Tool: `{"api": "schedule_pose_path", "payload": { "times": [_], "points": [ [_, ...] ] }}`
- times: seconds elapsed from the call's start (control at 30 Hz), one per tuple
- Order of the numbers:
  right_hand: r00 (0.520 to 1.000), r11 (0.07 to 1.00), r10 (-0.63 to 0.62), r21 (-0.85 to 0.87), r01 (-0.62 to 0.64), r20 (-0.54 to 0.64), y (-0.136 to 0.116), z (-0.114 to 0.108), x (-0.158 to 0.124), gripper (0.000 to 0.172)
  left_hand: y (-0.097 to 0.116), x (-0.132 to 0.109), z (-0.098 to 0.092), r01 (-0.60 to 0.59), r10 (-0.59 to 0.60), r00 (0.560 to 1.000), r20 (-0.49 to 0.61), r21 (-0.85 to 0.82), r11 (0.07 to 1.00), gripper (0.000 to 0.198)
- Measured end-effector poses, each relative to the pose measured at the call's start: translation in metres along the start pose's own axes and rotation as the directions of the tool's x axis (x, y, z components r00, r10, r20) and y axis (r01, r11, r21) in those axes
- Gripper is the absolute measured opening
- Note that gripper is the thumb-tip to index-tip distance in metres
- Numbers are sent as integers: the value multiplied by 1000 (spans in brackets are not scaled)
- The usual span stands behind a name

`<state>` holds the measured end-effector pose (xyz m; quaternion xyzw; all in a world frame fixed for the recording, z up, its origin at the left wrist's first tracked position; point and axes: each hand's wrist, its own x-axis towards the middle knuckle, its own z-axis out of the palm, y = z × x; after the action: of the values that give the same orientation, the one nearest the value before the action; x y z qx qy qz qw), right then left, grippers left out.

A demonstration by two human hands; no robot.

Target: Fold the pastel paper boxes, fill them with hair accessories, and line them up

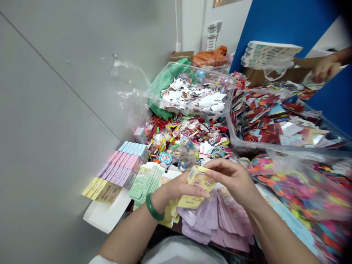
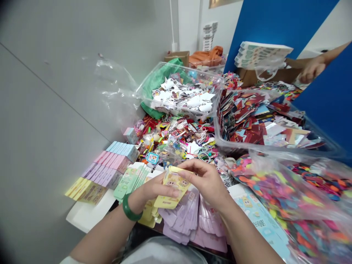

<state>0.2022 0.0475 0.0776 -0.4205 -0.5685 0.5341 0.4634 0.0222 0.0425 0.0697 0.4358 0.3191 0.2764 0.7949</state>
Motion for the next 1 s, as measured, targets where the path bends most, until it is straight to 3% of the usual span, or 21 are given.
{"api": "schedule_pose_path", "payload": {
  "times": [0.07, 0.13, 0.2, 0.3, 0.5, 0.63, 0.77, 0.87, 0.93, 1.0],
  "points": [
    [1000, 1000, 3, 26, -3, 5, 0, -1, 1, 17, 2, 1, -1, -37, 35, 998, 57, 32, 999, 44],
    [994, 994, -109, -24, 109, 6, 2, -3, 1, 12, 1, 2, -3, -50, 47, 996, 72, 30, 998, 44],
    [966, 960, -257, -110, 259, 39, 6, -4, -1, 8, -1, 1, -4, -39, 39, 999, 27, 0, 999, 41],
    [918, 893, -389, -211, 397, 84, 11, -6, -5, 15, -4, -1, -4, 6, -8, 998, -57, -35, 999, 39],
    [857, 797, -507, -327, 508, 97, 17, 3, -10, 39, -7, 5, -4, 48, -46, 998, -51, 39, 998, 34],
    [833, 764, -542, -348, 543, 110, 23, 8, -12, 42, -11, 6, -5, 56, -58, 991, -123, -18, 998, 30],
    [914, 856, -405, -351, 379, -2, 25, 8, -12, 28, -12, 3, -2, 90, -111, 985, -133, -155, 984, 33],
    [977, 973, -164, -183, 138, -136, 23, 7, -8, 19, -12, 5, 3, 115, -147, 979, -144, -214, 970, 45],
    [984, 998, 65, -2, -67, -163, 23, 4, -3, 21, -13, 9, 3, 64, -105, 968, -227, -183, 981, 55],
    [955, 959, 257, 161, -233, -149, 25, 0, 1, 26, -16, 12, -2, -43, 8, 935, -354, -92, 995, 49]
  ]
}}
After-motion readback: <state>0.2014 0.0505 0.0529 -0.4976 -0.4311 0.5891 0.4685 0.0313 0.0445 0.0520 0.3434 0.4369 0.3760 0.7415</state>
